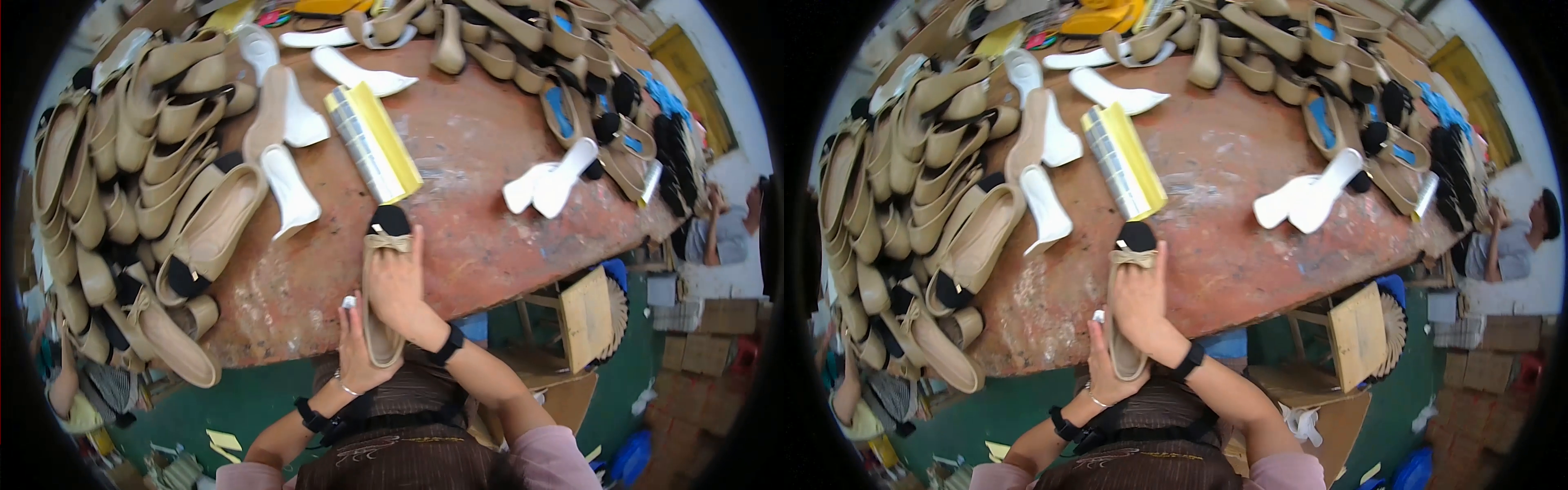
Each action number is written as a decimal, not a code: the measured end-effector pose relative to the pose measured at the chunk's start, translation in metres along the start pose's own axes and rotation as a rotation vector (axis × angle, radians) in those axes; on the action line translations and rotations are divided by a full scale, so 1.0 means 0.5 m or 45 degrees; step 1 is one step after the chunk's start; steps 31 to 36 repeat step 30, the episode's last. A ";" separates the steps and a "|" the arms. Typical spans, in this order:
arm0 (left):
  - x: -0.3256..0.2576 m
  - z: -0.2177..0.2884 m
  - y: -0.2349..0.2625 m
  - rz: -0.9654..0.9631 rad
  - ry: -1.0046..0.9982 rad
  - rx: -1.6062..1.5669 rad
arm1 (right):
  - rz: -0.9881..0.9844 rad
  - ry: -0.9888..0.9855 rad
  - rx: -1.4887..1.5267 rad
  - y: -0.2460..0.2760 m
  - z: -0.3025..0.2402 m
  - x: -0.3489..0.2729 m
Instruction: Inserting insoles into shoe uppers and applying adhesive labels in a manufacturing environment.
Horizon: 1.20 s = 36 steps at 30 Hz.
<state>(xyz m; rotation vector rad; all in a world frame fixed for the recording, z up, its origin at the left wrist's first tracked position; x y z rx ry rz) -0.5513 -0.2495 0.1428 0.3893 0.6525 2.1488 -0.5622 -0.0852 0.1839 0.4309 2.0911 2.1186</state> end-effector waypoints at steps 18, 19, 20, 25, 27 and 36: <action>-0.152 -0.149 0.262 0.435 0.059 0.468 | 0.455 -1.321 0.318 0.070 0.674 -0.144; -0.137 -0.154 0.278 0.367 0.290 0.441 | 0.360 -1.372 0.266 0.062 0.686 -0.142; -0.124 -0.154 0.288 0.297 0.520 0.411 | 0.292 -1.365 0.365 0.052 0.705 -0.144; 0.040 0.023 0.325 0.596 -0.058 0.736 | 0.522 -1.289 0.605 0.012 0.741 -0.140; 0.141 0.091 0.345 0.467 -0.011 0.716 | 0.888 -1.142 1.301 -0.001 0.754 -0.141; 0.306 0.153 0.330 0.320 -0.081 0.494 | 1.053 -1.211 1.522 0.030 0.740 -0.147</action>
Point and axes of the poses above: each hand's wrist, its own x-axis towards the middle knuckle, its own y-axis out of the back of the hand, z = x × y, the point moved 1 cm from there along x, towards the middle knuckle, and after that the axes turned 8 degrees about y, right-handed, at the moved point
